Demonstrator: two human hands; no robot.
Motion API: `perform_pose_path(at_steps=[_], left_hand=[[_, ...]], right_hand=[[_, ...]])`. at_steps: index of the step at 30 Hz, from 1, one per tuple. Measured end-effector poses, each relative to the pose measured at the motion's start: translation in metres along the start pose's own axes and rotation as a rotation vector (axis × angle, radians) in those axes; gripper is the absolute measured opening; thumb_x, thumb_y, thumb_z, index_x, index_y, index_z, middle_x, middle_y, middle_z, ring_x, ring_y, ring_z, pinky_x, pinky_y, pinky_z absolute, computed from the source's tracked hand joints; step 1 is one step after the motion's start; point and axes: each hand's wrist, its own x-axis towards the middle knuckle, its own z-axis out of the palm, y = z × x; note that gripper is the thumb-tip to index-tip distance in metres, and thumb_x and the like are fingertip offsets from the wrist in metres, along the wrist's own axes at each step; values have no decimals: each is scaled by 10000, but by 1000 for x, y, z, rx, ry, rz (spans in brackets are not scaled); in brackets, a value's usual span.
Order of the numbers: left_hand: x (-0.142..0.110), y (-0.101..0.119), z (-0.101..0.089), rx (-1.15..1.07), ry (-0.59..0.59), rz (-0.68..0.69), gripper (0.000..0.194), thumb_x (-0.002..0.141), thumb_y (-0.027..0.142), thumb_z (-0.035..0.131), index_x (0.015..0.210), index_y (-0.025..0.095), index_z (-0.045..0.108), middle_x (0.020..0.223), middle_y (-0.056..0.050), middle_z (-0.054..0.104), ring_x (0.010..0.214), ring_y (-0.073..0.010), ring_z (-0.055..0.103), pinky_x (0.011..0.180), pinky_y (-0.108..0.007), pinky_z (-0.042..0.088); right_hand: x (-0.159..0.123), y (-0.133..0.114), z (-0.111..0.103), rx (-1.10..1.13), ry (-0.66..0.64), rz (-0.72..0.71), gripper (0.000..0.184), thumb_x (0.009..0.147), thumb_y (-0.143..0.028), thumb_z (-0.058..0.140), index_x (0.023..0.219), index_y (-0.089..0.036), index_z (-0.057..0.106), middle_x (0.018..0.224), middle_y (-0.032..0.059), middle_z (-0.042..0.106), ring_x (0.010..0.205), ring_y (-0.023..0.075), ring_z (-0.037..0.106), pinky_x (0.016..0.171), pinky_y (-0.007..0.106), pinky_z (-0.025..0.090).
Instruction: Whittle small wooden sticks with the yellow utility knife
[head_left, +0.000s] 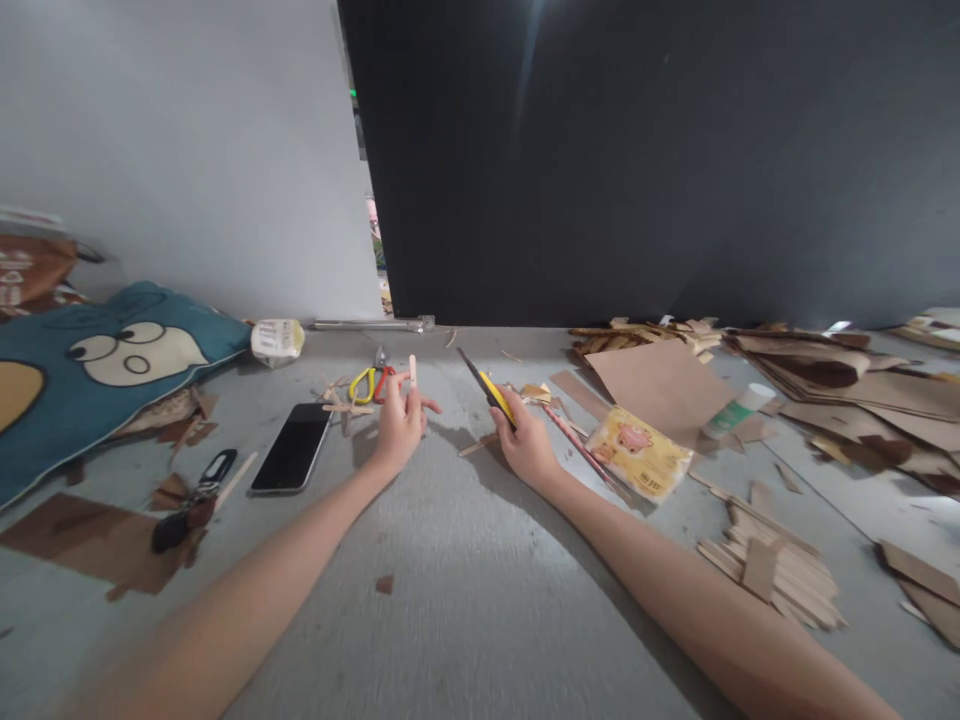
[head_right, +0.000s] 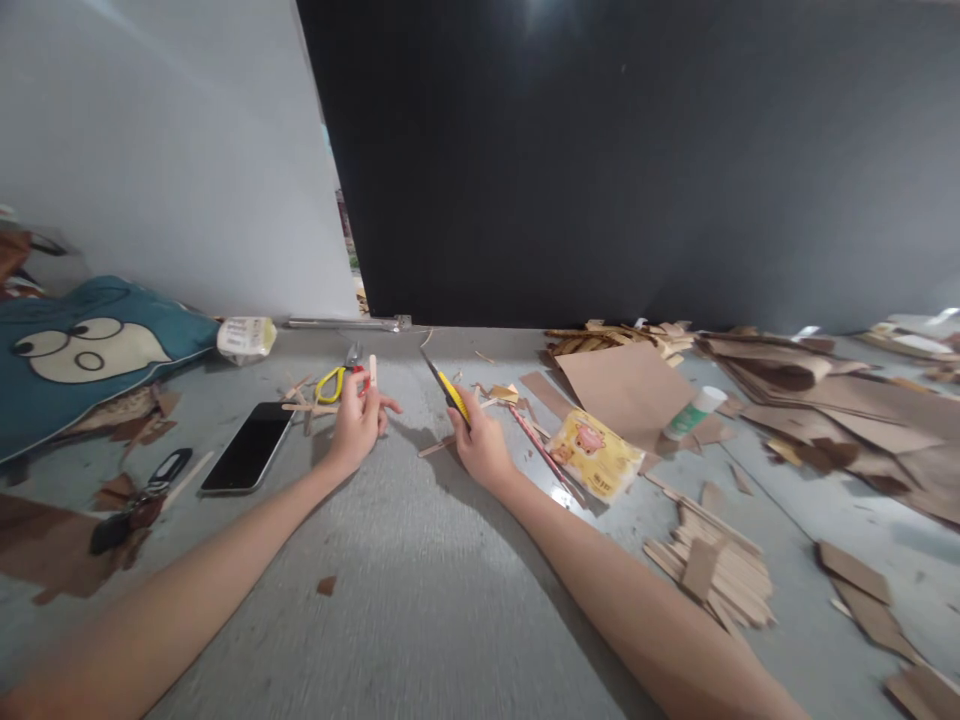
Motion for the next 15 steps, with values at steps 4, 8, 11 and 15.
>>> perform_pose_path(at_steps=[4,8,11,15], left_hand=[[-8,5,10,-8,-52,36,234,1038,458,437,1095,232,429,892,-31,719,442,-77,470,468,-232,341],[-16,6,19,-30,-89,-42,181,1036,412,430,1057,233,408,850,4,687,433,-69,477,459,-223,343],[-13,3,21,-52,-129,-174,179,1021,397,461,1045,243,374,735,58,650,395,-67,468,436,-205,304],[-3,4,24,-82,-185,-339,189,991,360,511,1020,249,361,629,86,633,359,-75,458,427,-194,274]], right_hand=[[2,-3,-1,146,71,45,516,1078,-345,335,1586,-279,393,999,47,649,588,134,569,673,299,527],[5,-6,-3,122,107,-61,471,1068,-324,350,1510,-266,500,1059,65,574,744,150,592,805,329,535],[14,-8,-1,113,103,-98,607,984,-367,552,1556,-230,399,1113,82,587,850,183,587,870,357,526],[29,-10,5,133,69,-41,673,863,-409,703,1460,-211,463,1019,49,630,746,176,566,761,329,526]])
